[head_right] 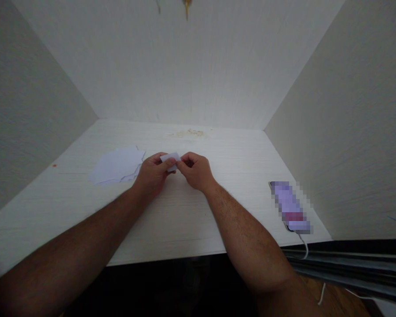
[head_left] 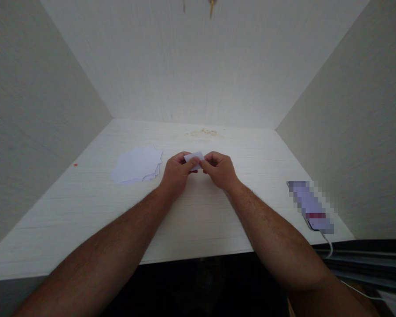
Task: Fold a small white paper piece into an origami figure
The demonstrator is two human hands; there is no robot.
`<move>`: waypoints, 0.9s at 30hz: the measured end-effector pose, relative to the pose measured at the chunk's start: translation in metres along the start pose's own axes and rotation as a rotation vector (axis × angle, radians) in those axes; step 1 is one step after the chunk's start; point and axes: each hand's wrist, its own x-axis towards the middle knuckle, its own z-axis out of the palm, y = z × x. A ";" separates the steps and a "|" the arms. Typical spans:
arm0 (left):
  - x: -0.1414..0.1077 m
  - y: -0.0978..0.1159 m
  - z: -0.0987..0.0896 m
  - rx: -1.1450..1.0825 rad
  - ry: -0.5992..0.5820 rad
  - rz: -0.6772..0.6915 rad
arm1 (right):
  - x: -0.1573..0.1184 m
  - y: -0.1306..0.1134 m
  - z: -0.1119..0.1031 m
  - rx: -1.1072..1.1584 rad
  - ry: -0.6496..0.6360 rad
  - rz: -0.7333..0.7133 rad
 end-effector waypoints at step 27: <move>0.003 -0.003 -0.003 0.027 0.041 -0.020 | 0.003 0.005 -0.004 0.041 0.022 0.066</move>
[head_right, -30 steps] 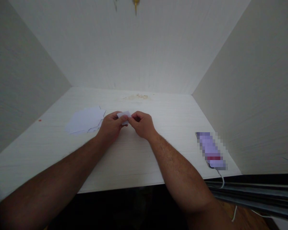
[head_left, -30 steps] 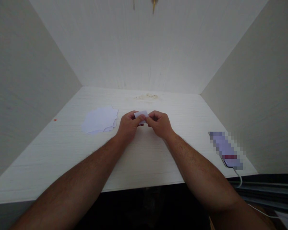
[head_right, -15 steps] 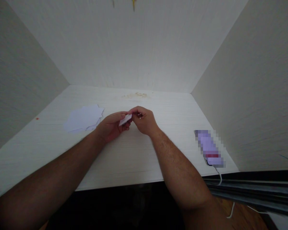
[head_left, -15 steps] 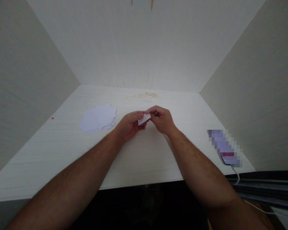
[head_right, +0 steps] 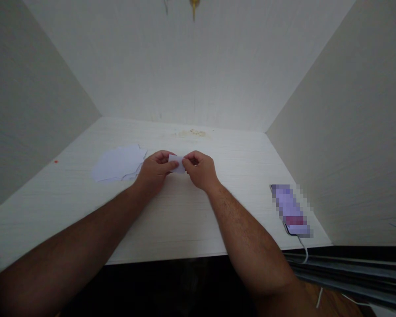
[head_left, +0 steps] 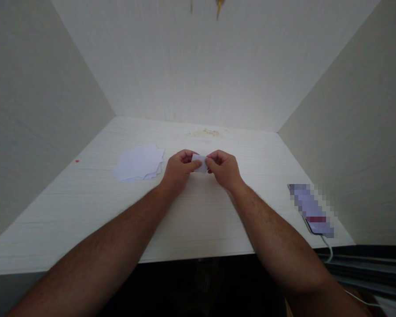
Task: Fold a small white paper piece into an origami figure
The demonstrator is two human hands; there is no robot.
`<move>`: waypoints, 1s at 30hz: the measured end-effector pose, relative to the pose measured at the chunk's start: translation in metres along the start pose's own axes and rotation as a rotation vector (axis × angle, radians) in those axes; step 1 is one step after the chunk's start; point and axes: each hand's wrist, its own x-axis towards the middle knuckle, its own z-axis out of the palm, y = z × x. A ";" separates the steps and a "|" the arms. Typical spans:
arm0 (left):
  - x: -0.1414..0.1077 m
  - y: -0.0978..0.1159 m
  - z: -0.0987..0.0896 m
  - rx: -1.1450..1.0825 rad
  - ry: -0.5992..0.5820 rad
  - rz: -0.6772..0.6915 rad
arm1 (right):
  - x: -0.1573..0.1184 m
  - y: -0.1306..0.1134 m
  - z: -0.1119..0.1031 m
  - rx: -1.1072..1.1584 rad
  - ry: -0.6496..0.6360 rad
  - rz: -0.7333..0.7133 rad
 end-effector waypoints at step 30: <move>-0.001 0.010 0.001 -0.030 -0.012 -0.189 | 0.000 0.011 -0.004 -0.011 0.021 -0.326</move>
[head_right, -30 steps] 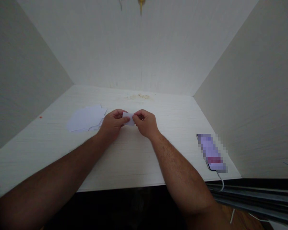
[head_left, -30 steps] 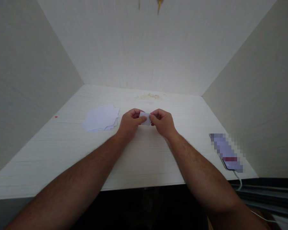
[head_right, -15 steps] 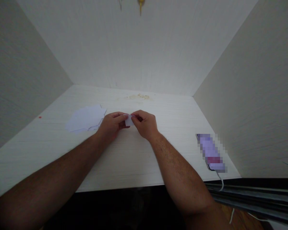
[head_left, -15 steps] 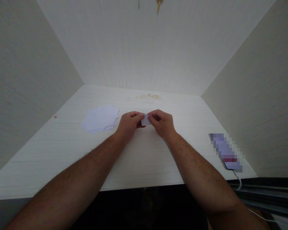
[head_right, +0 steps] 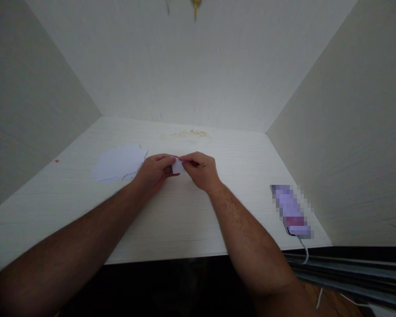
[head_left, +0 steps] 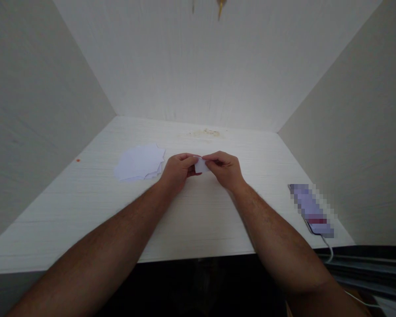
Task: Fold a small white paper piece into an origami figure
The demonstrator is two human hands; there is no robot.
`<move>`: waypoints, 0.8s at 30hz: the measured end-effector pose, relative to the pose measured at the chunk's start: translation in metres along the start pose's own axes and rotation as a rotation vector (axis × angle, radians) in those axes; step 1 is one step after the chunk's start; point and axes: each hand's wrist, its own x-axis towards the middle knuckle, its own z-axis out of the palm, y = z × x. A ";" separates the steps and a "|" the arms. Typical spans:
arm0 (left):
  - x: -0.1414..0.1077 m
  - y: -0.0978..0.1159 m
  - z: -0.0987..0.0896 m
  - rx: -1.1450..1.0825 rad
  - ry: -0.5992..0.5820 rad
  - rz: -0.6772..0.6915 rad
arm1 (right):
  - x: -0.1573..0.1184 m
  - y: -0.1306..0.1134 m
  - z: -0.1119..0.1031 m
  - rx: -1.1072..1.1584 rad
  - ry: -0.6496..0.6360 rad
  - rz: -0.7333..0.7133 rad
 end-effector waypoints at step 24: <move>0.000 0.000 0.001 0.003 0.050 0.032 | 0.004 -0.003 -0.003 -0.072 -0.035 0.024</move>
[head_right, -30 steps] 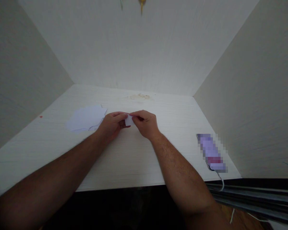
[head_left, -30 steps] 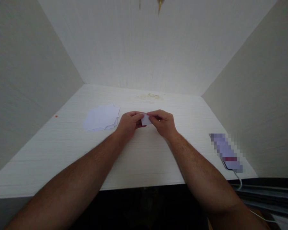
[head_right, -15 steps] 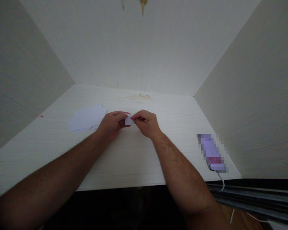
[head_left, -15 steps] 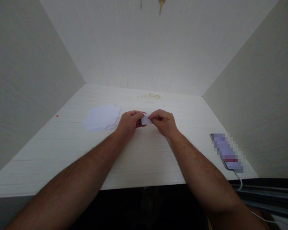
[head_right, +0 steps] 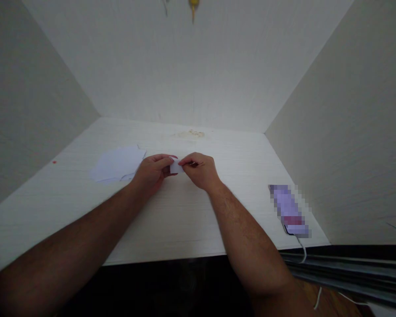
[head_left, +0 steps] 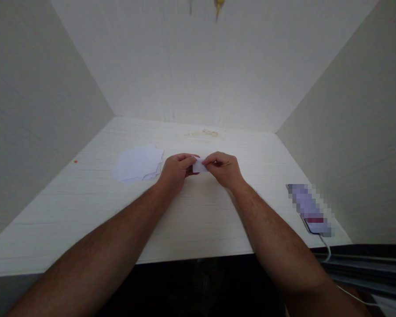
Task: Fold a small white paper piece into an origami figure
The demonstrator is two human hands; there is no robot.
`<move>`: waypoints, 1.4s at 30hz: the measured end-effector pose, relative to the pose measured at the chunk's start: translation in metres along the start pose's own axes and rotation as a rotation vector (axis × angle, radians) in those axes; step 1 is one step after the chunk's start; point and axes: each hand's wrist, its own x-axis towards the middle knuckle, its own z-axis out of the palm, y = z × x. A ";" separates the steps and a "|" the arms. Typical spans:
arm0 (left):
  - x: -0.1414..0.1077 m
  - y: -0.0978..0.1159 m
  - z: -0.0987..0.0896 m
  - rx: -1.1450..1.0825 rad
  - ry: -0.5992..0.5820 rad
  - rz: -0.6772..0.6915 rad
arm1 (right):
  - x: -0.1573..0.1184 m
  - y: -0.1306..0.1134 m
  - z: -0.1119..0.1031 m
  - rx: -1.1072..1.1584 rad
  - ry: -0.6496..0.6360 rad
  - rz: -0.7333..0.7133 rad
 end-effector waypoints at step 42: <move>-0.001 -0.005 -0.002 0.048 -0.021 0.251 | 0.002 -0.006 0.003 0.230 0.022 0.266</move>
